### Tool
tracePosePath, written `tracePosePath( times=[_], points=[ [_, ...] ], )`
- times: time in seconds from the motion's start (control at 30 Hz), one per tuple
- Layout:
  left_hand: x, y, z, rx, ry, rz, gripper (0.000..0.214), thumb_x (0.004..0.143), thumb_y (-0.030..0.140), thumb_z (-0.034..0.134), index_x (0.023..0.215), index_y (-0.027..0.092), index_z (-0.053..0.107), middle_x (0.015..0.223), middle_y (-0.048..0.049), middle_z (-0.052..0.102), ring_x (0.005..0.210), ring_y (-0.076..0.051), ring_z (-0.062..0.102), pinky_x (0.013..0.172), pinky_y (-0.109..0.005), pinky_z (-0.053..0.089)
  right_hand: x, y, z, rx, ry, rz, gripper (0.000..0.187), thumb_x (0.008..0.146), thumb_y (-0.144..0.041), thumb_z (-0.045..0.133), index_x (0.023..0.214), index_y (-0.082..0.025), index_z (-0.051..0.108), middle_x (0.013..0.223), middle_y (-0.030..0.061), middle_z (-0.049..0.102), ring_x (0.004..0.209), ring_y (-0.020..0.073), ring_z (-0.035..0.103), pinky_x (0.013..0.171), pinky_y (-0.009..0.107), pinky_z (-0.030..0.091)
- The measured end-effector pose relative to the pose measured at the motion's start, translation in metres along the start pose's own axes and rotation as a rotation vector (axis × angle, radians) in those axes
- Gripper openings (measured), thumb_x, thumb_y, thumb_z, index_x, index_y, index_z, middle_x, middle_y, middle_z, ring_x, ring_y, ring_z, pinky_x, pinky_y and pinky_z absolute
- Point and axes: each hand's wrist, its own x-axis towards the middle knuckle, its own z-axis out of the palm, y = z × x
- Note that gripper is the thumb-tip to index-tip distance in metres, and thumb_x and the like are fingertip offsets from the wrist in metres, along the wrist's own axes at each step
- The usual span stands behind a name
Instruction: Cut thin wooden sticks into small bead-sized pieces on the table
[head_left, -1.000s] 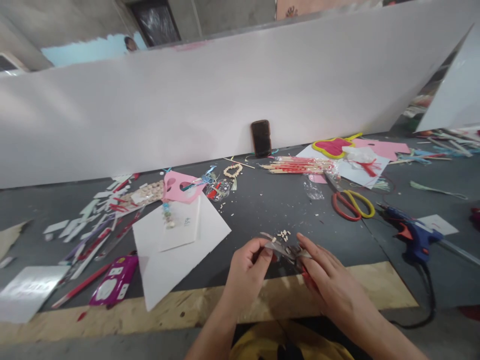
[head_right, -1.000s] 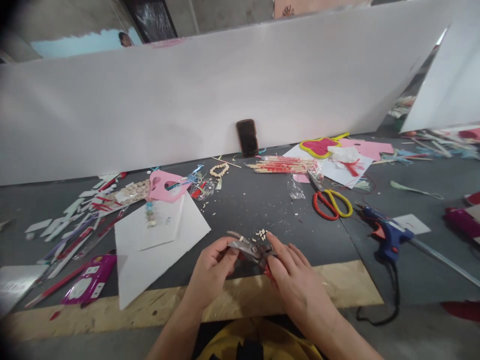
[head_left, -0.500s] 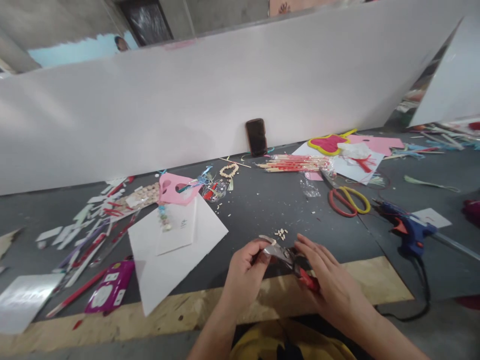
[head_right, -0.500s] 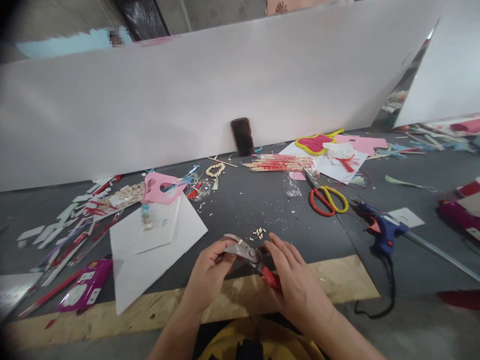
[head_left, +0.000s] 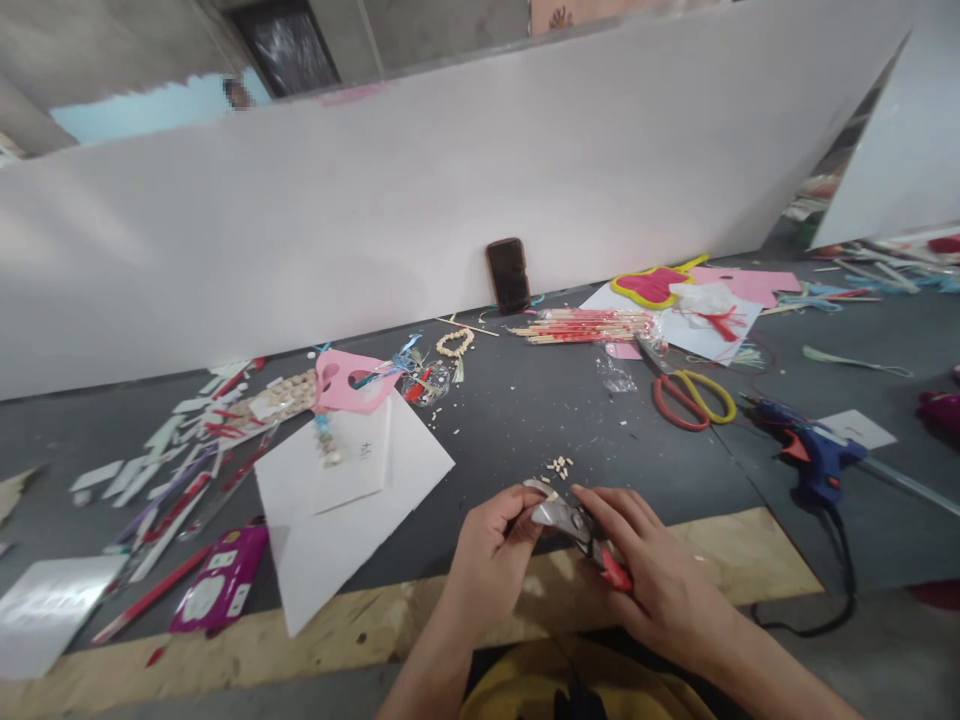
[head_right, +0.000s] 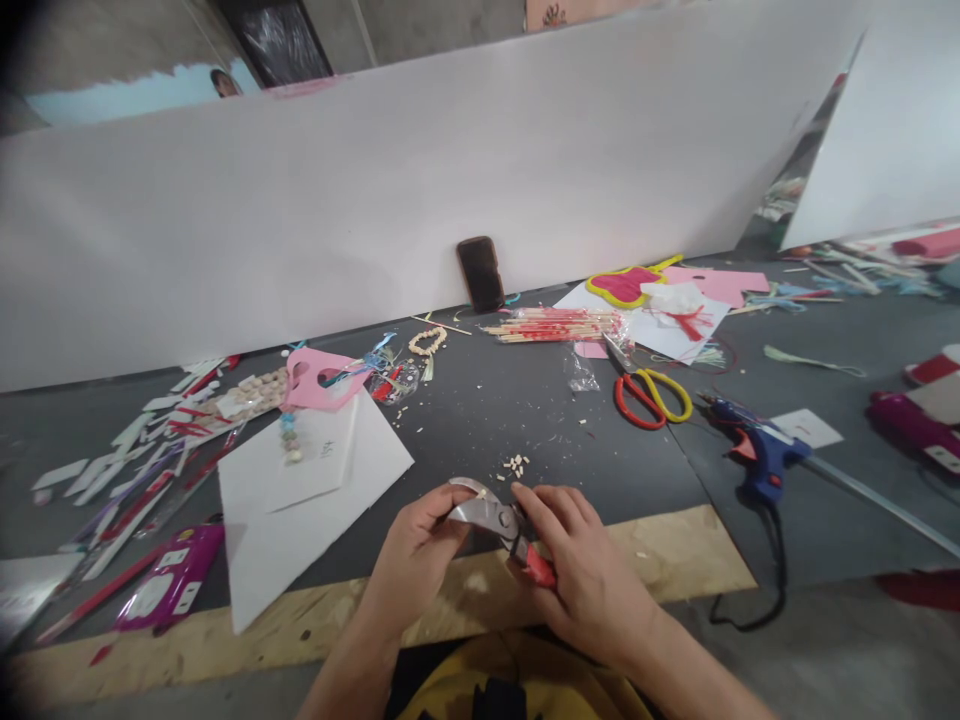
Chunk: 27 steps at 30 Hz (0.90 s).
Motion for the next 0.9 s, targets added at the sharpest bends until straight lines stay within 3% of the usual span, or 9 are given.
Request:
tracePosePath(
  times=[0.27, 0.43, 0.53, 0.7, 0.9],
  points=[
    [-0.001, 0.003, 0.001, 0.045, 0.020, -0.012, 0.021, 0.088, 0.018, 0.048, 0.087, 0.016, 0.070, 0.076, -0.0007, 0.063, 0.071, -0.013, 0.056, 0.067, -0.020, 0.042, -0.002, -0.002, -0.001, -0.078, 0.037, 0.004, 0.061, 0.077, -0.014, 0.049, 0.135, -0.017, 0.033, 0.115, 0.0134, 0.050, 0.103, 0.0249, 0.048, 0.087, 0.044, 0.046],
    [-0.001, -0.002, 0.004, 0.027, 0.021, -0.009, 0.020, 0.090, 0.026, 0.050, 0.093, 0.016, 0.067, 0.082, -0.0027, 0.066, 0.078, -0.015, 0.060, 0.072, -0.021, 0.045, -0.002, -0.003, -0.003, -0.128, 0.055, 0.017, 0.056, 0.075, -0.014, 0.049, 0.131, -0.016, 0.039, 0.112, 0.0133, 0.054, 0.099, 0.0253, 0.050, 0.082, 0.042, 0.047],
    [-0.001, -0.005, 0.007, 0.054, 0.071, -0.016, 0.017, 0.088, 0.026, 0.053, 0.095, 0.015, 0.065, 0.084, -0.0035, 0.068, 0.075, -0.015, 0.061, 0.068, -0.021, 0.046, -0.001, -0.004, -0.002, -0.172, 0.072, 0.025, 0.056, 0.076, -0.013, 0.047, 0.131, -0.015, 0.040, 0.113, 0.0139, 0.055, 0.099, 0.0258, 0.050, 0.081, 0.042, 0.048],
    [-0.003, -0.005, 0.010, 0.180, 0.136, 0.097, 0.021, 0.089, 0.022, 0.049, 0.091, 0.016, 0.069, 0.081, -0.0026, 0.069, 0.071, -0.014, 0.061, 0.065, -0.019, 0.045, -0.002, -0.006, 0.001, -0.208, 0.114, 0.018, 0.060, 0.078, -0.011, 0.045, 0.137, -0.015, 0.035, 0.120, 0.0146, 0.055, 0.104, 0.0256, 0.051, 0.085, 0.043, 0.048],
    [-0.005, -0.005, 0.011, 0.242, 0.142, 0.103, 0.023, 0.090, 0.020, 0.048, 0.096, 0.017, 0.070, 0.076, -0.0013, 0.070, 0.066, -0.014, 0.061, 0.062, -0.019, 0.045, -0.003, -0.008, 0.003, -0.208, 0.079, -0.004, 0.067, 0.081, -0.009, 0.042, 0.144, -0.018, 0.022, 0.135, 0.0156, 0.048, 0.115, 0.0277, 0.049, 0.093, 0.053, 0.043]
  ],
)
